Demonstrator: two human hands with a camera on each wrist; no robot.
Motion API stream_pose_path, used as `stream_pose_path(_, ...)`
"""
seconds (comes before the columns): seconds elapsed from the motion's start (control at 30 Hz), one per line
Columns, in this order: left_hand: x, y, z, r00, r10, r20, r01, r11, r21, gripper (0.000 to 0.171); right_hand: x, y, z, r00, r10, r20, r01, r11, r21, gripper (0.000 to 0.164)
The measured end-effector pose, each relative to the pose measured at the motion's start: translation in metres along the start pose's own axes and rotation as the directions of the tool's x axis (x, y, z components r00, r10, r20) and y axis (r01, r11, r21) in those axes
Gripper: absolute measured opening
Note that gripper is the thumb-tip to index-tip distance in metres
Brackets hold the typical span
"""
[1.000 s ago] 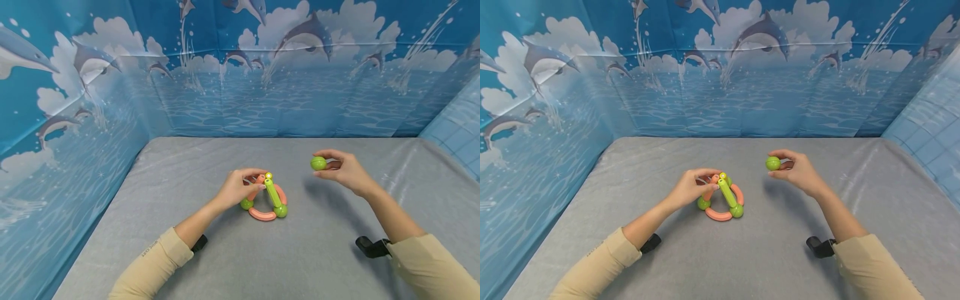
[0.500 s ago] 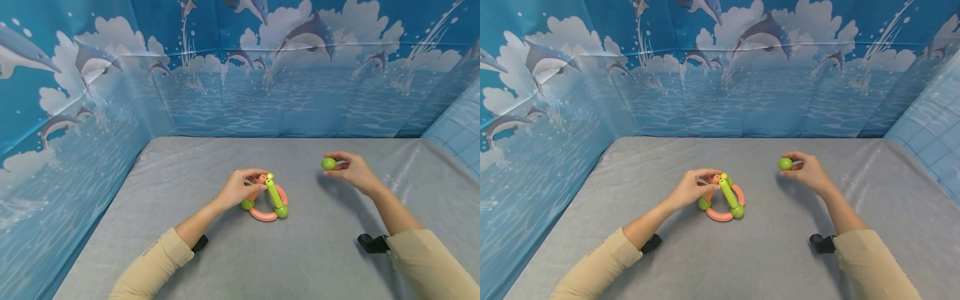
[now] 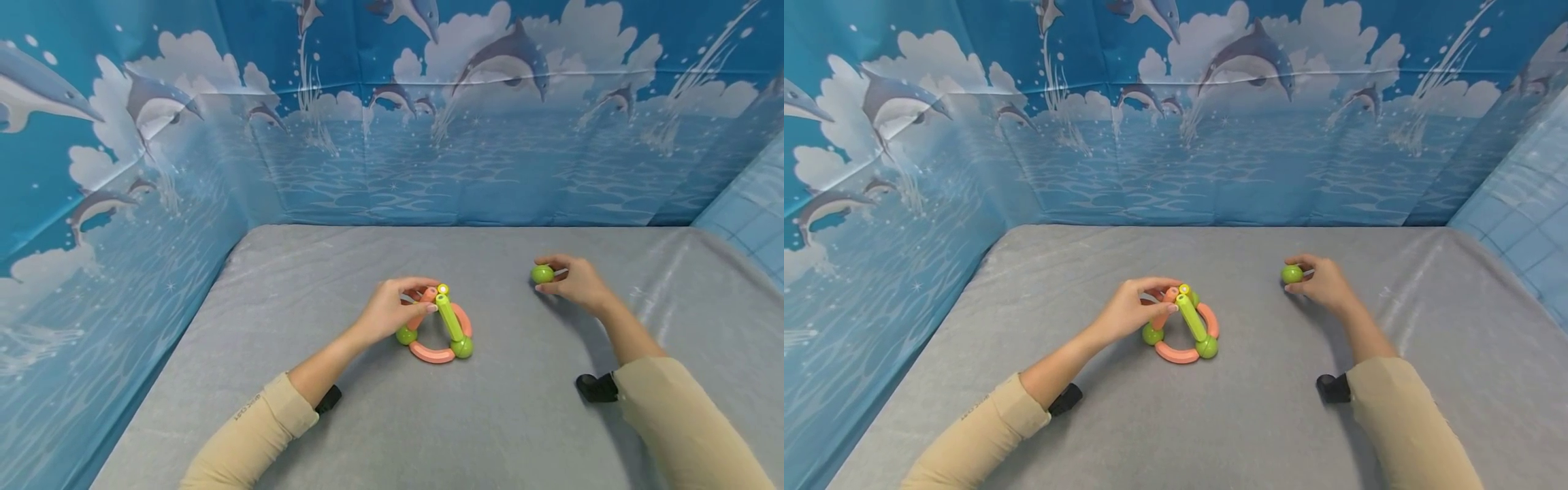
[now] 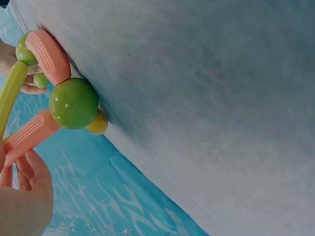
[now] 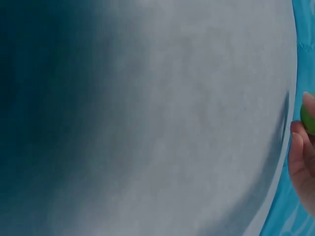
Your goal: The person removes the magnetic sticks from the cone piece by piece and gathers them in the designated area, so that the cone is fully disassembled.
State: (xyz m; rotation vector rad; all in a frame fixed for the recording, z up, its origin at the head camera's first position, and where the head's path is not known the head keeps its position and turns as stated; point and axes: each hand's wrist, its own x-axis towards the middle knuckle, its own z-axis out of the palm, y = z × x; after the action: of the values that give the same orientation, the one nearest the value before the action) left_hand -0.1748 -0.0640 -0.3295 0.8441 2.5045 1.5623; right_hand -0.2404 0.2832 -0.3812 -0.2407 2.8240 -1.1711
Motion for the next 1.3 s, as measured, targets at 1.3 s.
stream_pose_path(1.3,0.006,-0.046,-0.011,0.992,-0.064,0.109,0.062,0.998,0.02,0.044,-0.016,-0.02,-0.019,0.999,-0.043,-0.008,0.043,0.999,-0.013,0.054)
